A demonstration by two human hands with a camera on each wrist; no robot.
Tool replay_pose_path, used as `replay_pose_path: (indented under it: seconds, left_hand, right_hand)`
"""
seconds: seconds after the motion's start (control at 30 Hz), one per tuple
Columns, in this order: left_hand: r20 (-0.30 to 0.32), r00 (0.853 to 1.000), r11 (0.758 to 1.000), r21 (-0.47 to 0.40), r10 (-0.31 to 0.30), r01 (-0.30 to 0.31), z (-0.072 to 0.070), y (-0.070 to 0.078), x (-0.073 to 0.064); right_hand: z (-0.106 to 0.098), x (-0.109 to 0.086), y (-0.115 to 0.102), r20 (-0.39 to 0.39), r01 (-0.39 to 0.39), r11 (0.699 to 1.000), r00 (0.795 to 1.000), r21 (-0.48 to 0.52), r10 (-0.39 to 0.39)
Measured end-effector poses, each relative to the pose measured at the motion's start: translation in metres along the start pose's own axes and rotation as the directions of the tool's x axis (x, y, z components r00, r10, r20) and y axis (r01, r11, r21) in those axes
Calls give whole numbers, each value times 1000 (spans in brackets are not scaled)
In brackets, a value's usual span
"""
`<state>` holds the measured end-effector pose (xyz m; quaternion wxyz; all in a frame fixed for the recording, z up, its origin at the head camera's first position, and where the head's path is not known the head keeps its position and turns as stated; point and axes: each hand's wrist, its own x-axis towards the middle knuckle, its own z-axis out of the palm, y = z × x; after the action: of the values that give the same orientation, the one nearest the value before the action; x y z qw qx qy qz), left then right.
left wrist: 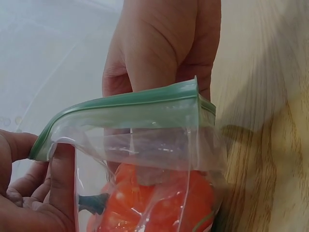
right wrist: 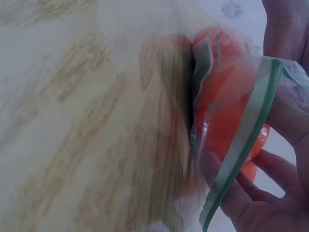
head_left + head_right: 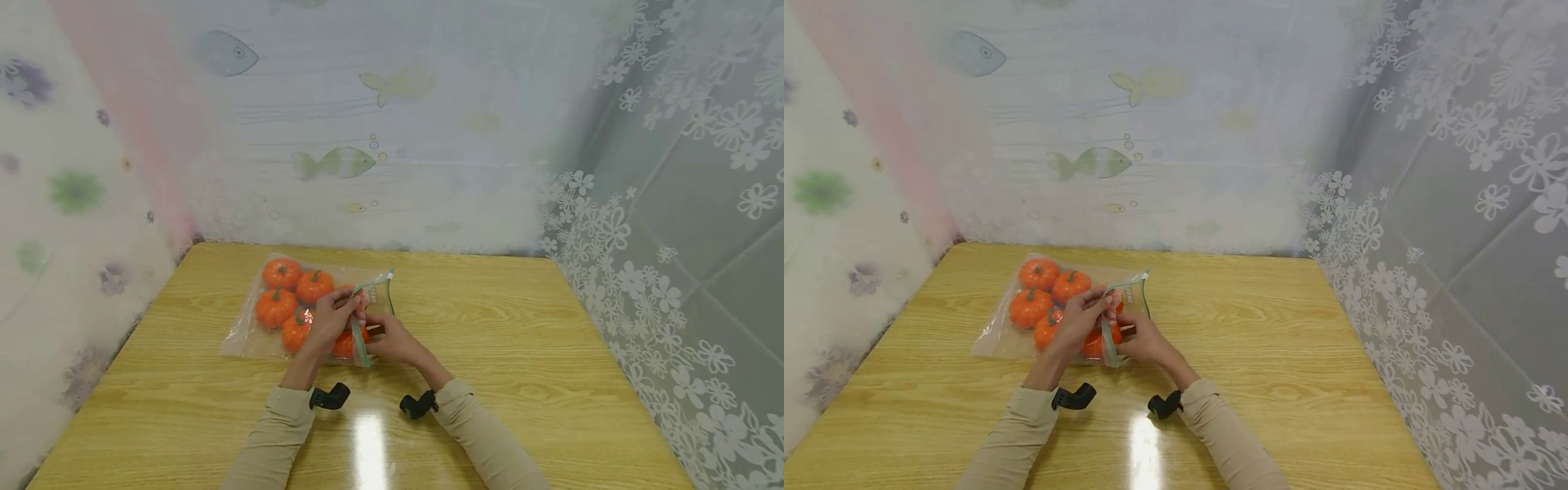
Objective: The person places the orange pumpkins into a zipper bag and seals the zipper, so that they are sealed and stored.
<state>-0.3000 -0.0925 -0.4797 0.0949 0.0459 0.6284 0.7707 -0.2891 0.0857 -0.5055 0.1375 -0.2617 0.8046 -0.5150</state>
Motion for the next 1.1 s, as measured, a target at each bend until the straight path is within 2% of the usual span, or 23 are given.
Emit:
replay_pose_path:
  seconds: [0.17, 0.33, 0.47, 0.6, 0.7, 0.8, 0.83, 0.9, 0.97, 1.03, 1.1]
  left_hand:
    - [12, 1000, 1000, -12, 2, -1, -2, -1, 1]
    - [38, 999, 1000, -29, 9, -8, -5, -2, 1]
    - [46, 999, 1000, -19, 21, -20, -7, -2, -1]
    - [60, 998, 998, 54, 8, -11, -10, -1, -3]
    - [123, 992, 992, 128, 3, -19, -14, -1, -6]
    - [192, 981, 984, 170, 18, -51, -18, 0, -9]
    - [195, 980, 981, 183, 24, -61, -19, 0, -10]
    - [160, 986, 981, 179, 43, -72, -21, 1, -14]
    - [89, 995, 984, 165, 52, -66, -24, 2, -19]
    - [1, 999, 987, 153, 54, -54, -30, 3, -24]
    - [-51, 998, 989, 145, 43, -35, -37, 3, -29]
  right_hand:
    - [-2, -1, 1, 23, -10, 1000, 1000, 21, 9]
    - [-4, -5, 1, -11, -49, 998, 999, 42, 49]
    - [-7, -12, 0, -41, -48, 998, 998, 36, 50]
    - [-14, -20, -1, -67, -52, 999, 996, -4, 52]
    - [-23, -27, 2, -94, -53, 998, 994, -29, 50]
    - [-32, -33, 5, -148, -49, 998, 988, -29, 44]
    - [-34, -35, 6, -174, -51, 998, 984, -24, 46]
    - [-39, -37, 7, -231, -51, 999, 972, -4, 49]
    - [-43, -37, 9, -291, -50, 998, 955, 24, 55]
    - [-45, -35, 12, -362, -61, 997, 930, 36, 70]
    - [-47, -34, 14, -424, -77, 996, 901, 54, 93]
